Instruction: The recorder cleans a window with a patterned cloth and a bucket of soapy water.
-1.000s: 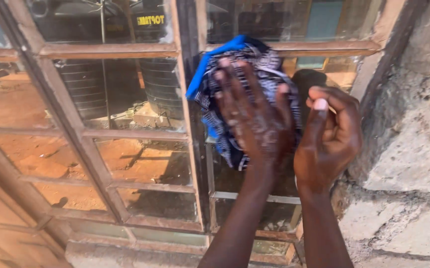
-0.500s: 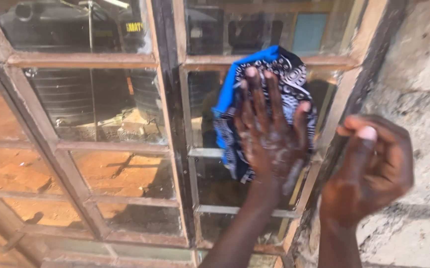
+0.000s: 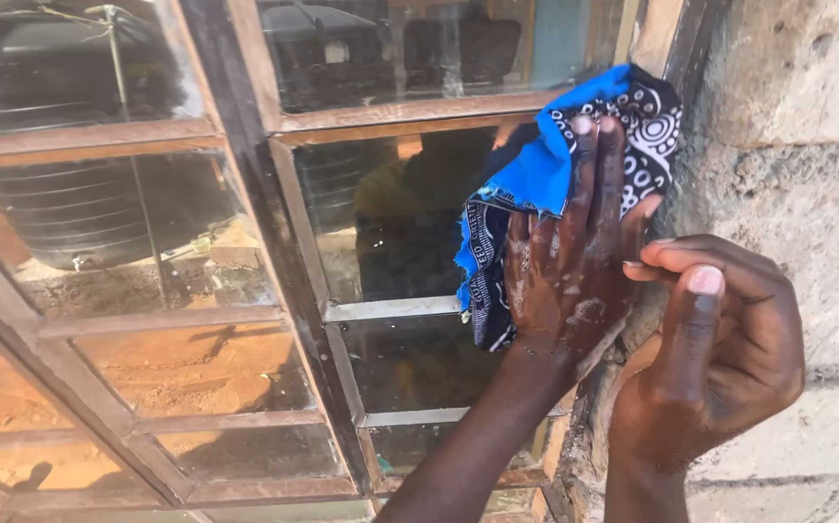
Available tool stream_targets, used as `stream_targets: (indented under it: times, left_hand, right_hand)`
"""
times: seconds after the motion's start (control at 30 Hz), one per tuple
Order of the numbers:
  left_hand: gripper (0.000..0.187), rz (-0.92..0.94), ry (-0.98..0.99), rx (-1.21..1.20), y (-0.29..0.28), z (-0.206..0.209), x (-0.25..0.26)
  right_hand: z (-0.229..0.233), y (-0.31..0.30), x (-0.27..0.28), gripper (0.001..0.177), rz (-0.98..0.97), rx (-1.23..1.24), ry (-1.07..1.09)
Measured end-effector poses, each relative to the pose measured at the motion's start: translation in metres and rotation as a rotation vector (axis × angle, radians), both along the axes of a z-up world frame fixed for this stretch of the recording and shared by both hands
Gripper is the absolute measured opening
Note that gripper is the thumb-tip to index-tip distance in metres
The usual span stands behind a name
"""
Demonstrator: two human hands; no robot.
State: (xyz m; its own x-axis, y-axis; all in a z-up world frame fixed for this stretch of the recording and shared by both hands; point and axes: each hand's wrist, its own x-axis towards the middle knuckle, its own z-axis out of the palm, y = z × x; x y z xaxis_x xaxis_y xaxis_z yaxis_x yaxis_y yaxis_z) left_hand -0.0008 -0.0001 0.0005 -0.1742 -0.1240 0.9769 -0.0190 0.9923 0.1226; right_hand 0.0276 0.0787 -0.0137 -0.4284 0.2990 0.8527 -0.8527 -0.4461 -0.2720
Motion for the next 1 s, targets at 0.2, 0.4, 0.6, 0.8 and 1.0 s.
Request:
stream_targets:
  times: [0.2,0.4,0.6,0.8,1.0]
  left_hand:
    - [0.061,-0.266,-0.105,0.0,-0.012,-0.008,0.016]
    - [0.068,-0.353,-0.167,-0.086,-0.018,-0.028,0.027]
    - [0.074,-0.294,-0.11,-0.066,0.003,0.011,0.02]
    - [0.068,-0.369,-0.134,-0.069,-0.009,-0.05,0.032]
    - [0.058,-0.376,-0.171,-0.053,-0.007,-0.046,0.037]
  right_hand:
    - [-0.011,-0.004,-0.011,0.019,-0.042,0.021,-0.055]
    - [-0.013,0.007,-0.004,0.018,0.017,0.025,-0.052]
    - [-0.005,0.019,-0.001,0.02,-0.006,0.014,-0.05]
    - [-0.015,0.013,0.0,0.018,0.069,0.009,-0.105]
    - [-0.022,0.023,0.005,0.017,0.108,0.045,-0.146]
